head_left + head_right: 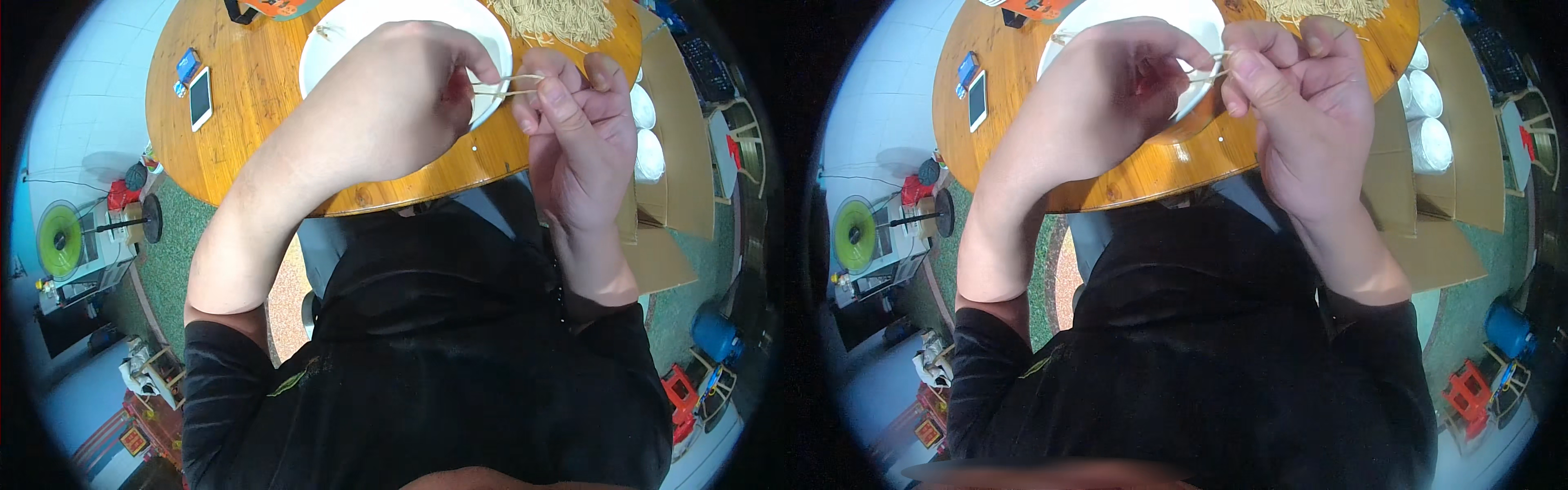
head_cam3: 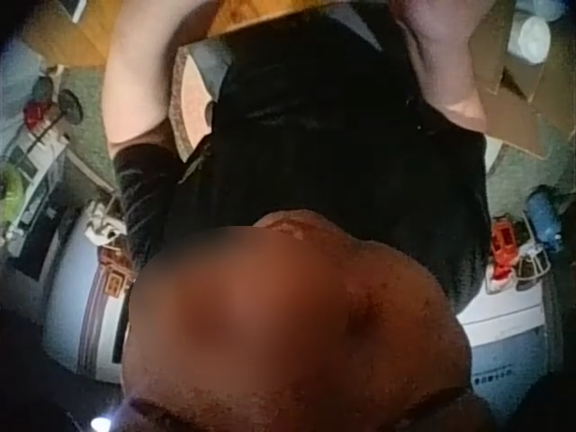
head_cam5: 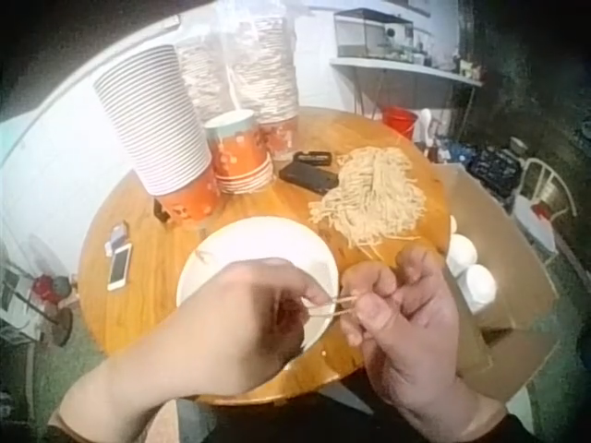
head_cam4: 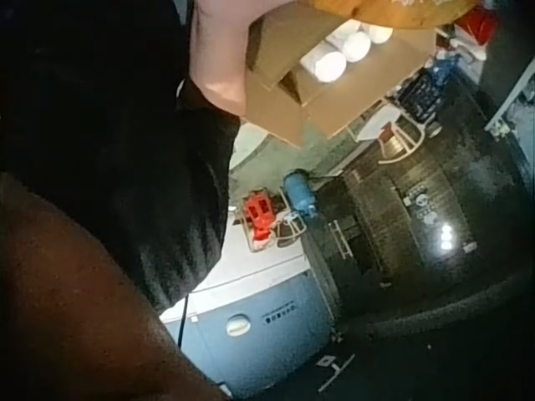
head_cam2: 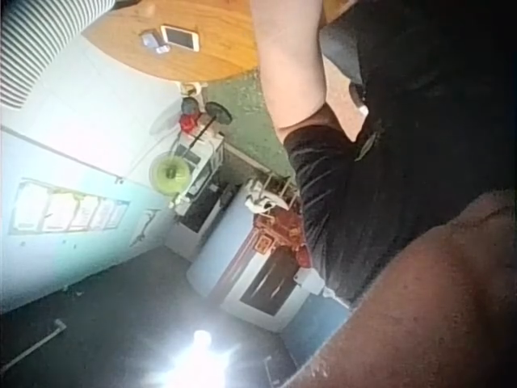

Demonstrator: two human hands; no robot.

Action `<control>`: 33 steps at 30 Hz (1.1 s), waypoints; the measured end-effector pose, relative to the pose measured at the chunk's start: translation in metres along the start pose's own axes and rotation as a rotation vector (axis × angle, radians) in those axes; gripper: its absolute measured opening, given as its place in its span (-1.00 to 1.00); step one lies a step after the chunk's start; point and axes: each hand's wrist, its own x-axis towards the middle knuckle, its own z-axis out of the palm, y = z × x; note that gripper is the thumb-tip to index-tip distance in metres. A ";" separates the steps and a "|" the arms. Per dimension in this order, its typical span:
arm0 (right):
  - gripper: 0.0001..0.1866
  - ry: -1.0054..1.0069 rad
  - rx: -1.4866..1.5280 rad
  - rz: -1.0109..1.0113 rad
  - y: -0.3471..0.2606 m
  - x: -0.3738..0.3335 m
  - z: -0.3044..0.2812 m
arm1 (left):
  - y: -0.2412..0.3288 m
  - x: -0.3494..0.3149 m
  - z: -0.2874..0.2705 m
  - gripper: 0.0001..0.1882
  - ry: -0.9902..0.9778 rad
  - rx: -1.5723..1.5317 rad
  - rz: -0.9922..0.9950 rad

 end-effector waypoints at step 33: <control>0.19 0.156 0.188 0.386 0.033 -0.027 -0.020 | -0.033 -0.068 0.007 -0.63 0.684 -0.345 0.406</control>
